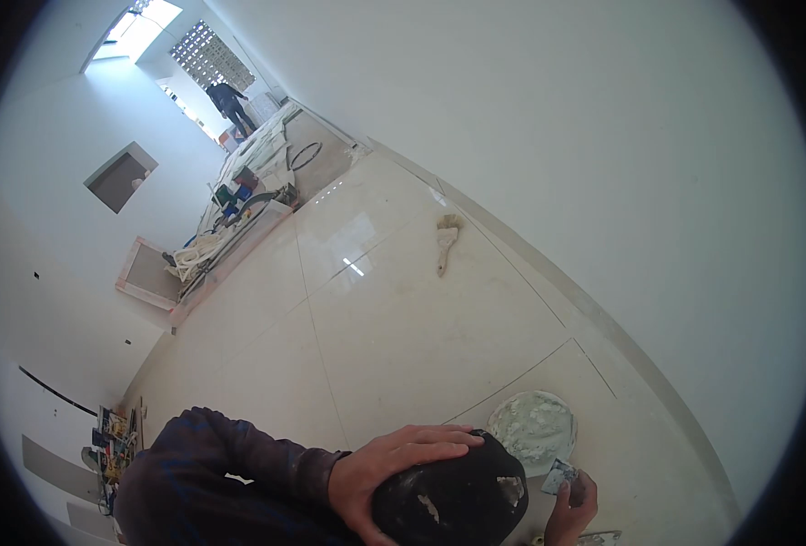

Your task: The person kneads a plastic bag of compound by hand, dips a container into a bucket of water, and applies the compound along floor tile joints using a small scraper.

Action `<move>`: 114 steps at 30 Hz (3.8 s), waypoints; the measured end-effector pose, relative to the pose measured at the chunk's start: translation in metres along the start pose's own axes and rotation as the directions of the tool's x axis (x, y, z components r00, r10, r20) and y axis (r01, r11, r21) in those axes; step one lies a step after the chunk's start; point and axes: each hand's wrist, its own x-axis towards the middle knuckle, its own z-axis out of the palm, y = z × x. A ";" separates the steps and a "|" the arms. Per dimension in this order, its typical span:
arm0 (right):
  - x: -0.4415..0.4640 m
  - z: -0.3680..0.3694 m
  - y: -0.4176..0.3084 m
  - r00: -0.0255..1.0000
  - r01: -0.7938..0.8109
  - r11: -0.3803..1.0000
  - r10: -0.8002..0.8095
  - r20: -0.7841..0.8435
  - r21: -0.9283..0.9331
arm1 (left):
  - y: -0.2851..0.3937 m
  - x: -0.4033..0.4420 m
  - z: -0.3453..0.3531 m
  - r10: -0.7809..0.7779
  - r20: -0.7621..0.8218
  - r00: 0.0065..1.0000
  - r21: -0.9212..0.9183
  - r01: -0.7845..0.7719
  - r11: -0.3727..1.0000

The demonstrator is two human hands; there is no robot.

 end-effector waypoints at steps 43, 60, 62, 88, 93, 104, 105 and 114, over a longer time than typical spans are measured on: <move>-0.001 0.016 -0.008 0.998 -0.064 0.980 0.058 0.033 0.187 | 0.014 0.002 -0.004 -0.157 0.057 0.986 -0.058 0.161 0.985; -0.011 -0.002 0.002 0.997 -0.083 0.970 0.079 0.024 0.229 | 0.012 -0.009 -0.002 -0.236 0.041 0.971 -0.056 0.238 0.970; -0.010 -0.002 -0.003 0.999 -0.039 0.979 0.043 -0.017 0.200 | 0.010 -0.008 -0.002 -0.230 0.044 0.972 -0.065 0.233 0.970; -0.019 -0.002 -0.004 0.997 -0.044 0.990 0.051 -0.049 0.134 | 0.004 -0.001 -0.001 -0.088 0.045 0.995 -0.103 0.092 0.990; -0.032 -0.021 -0.002 0.995 -0.093 0.996 0.094 -0.046 0.009 | 0.007 -0.004 0.005 -0.135 0.078 0.988 -0.077 0.141 0.987; -0.086 -0.087 0.047 0.875 -0.442 0.813 0.484 -0.019 0.378 | 0.046 0.011 0.059 0.076 0.271 0.960 -0.175 -0.028 0.984; -0.077 -0.089 0.032 0.855 -0.487 0.761 0.515 0.057 0.428 | 0.046 0.012 0.058 0.073 0.270 0.960 -0.173 -0.026 0.985; -0.033 -0.080 0.016 0.840 -0.524 0.756 0.534 0.095 0.391 | 0.024 0.019 0.033 0.107 0.213 0.971 -0.160 -0.074 0.984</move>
